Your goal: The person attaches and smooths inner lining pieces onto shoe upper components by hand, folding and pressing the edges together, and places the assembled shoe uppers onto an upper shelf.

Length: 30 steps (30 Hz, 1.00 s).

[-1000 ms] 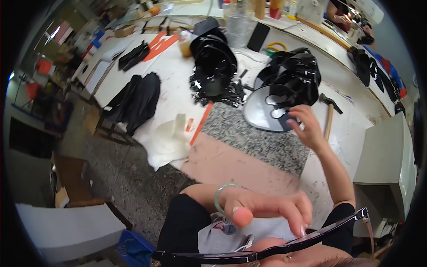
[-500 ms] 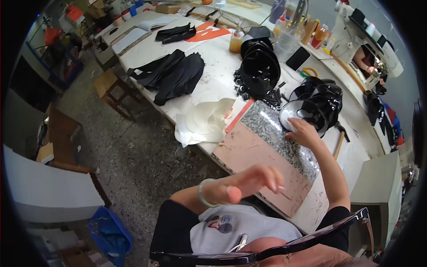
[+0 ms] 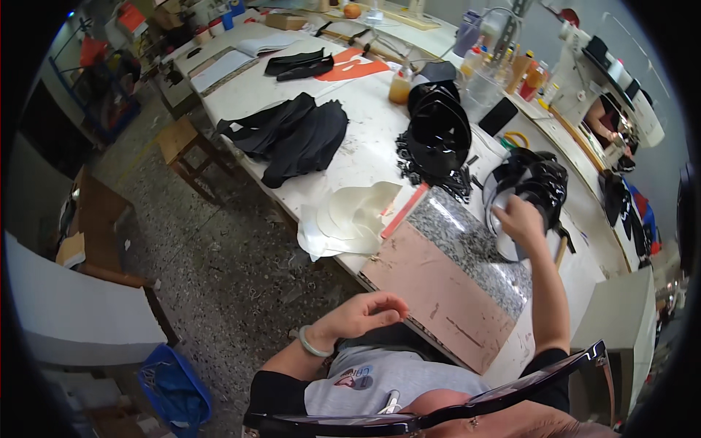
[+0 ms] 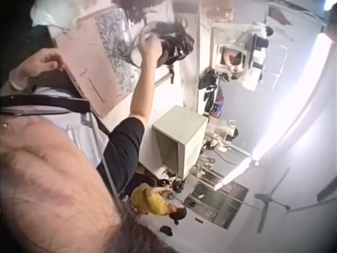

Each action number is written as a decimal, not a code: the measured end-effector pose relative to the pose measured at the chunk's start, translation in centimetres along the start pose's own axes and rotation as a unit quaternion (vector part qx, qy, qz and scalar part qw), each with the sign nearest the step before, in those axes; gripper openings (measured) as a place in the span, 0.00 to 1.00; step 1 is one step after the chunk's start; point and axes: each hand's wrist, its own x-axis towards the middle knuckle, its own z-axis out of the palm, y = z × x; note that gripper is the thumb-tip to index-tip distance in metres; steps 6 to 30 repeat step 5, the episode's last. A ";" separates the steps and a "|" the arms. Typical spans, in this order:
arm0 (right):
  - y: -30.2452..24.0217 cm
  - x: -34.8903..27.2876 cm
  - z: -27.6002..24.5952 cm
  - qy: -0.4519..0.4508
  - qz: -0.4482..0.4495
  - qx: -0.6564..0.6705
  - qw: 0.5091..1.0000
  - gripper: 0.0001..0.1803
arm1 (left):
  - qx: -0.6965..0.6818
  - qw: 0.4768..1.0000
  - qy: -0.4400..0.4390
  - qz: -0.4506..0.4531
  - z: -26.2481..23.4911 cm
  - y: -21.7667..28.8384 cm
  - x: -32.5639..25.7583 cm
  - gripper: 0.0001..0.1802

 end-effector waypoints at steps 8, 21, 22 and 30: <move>4.7 -5.4 -5.4 0.051 0.038 0.096 0.993 0.30 | 0.035 0.981 0.186 0.031 -5.1 2.4 -1.5 0.11; 4.7 -5.4 -5.4 0.051 0.038 0.096 0.993 0.30 | 0.035 0.981 0.186 0.031 -5.1 2.4 -1.5 0.11; 4.7 -5.4 -5.4 0.051 0.038 0.096 0.993 0.30 | 0.035 0.981 0.186 0.031 -5.1 2.4 -1.5 0.11; 4.7 -5.4 -5.4 0.051 0.038 0.096 0.993 0.30 | 0.035 0.981 0.186 0.031 -5.1 2.4 -1.5 0.11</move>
